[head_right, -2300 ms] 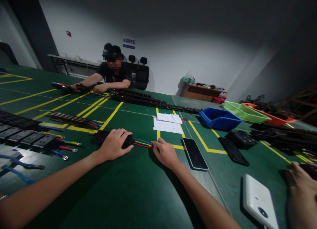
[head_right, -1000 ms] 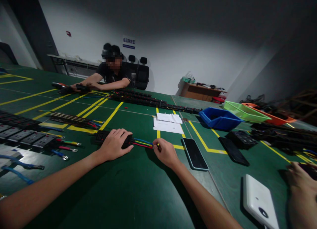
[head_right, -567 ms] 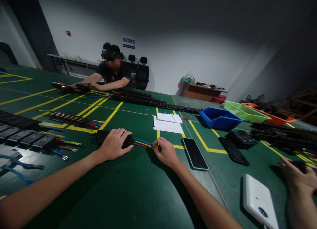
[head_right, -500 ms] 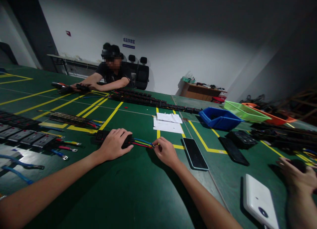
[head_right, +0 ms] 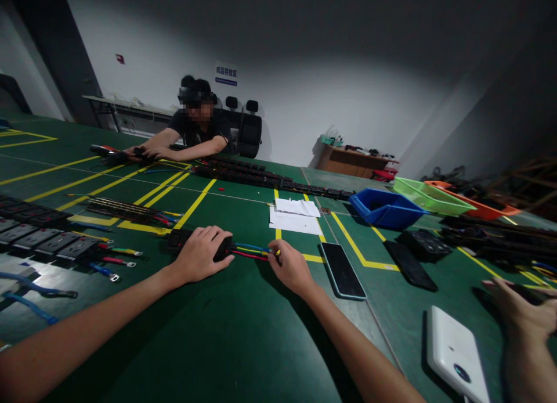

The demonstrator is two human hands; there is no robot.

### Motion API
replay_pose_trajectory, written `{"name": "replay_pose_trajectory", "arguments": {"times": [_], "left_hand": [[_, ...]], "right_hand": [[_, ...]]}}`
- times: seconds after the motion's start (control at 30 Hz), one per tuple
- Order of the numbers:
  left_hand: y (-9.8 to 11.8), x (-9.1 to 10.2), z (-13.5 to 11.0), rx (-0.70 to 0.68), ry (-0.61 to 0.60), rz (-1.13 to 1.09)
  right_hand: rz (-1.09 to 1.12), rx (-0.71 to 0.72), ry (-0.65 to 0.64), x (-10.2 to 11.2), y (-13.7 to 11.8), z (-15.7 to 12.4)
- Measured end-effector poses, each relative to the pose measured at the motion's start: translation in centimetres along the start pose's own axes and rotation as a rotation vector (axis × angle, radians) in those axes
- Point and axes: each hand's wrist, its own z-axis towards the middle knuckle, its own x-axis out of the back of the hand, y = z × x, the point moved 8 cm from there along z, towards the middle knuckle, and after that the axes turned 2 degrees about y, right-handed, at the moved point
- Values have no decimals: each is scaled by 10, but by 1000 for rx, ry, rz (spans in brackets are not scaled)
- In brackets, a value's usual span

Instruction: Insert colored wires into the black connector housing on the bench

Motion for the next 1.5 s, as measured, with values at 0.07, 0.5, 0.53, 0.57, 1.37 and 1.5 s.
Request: {"name": "replay_pose_trajectory", "arguments": {"times": [0.07, 0.5, 0.53, 0.57, 1.37, 1.5], "left_hand": [[0, 0, 0, 0, 1, -3], [1, 1, 0, -4, 9, 5], [1, 2, 0, -5, 9, 1], [1, 2, 0, -4, 10, -4], [-5, 13, -4, 53, 83, -60], [-7, 11, -4, 64, 60, -82]], "right_hand": [[15, -5, 40, 3, 3, 1], [-221, 35, 62, 8, -10, -5], [-238, 27, 47, 7, -10, -5], [-251, 17, 37, 7, -9, -5], [-218, 10, 81, 7, -9, -6], [-161, 10, 26, 3, -10, -5]]}}
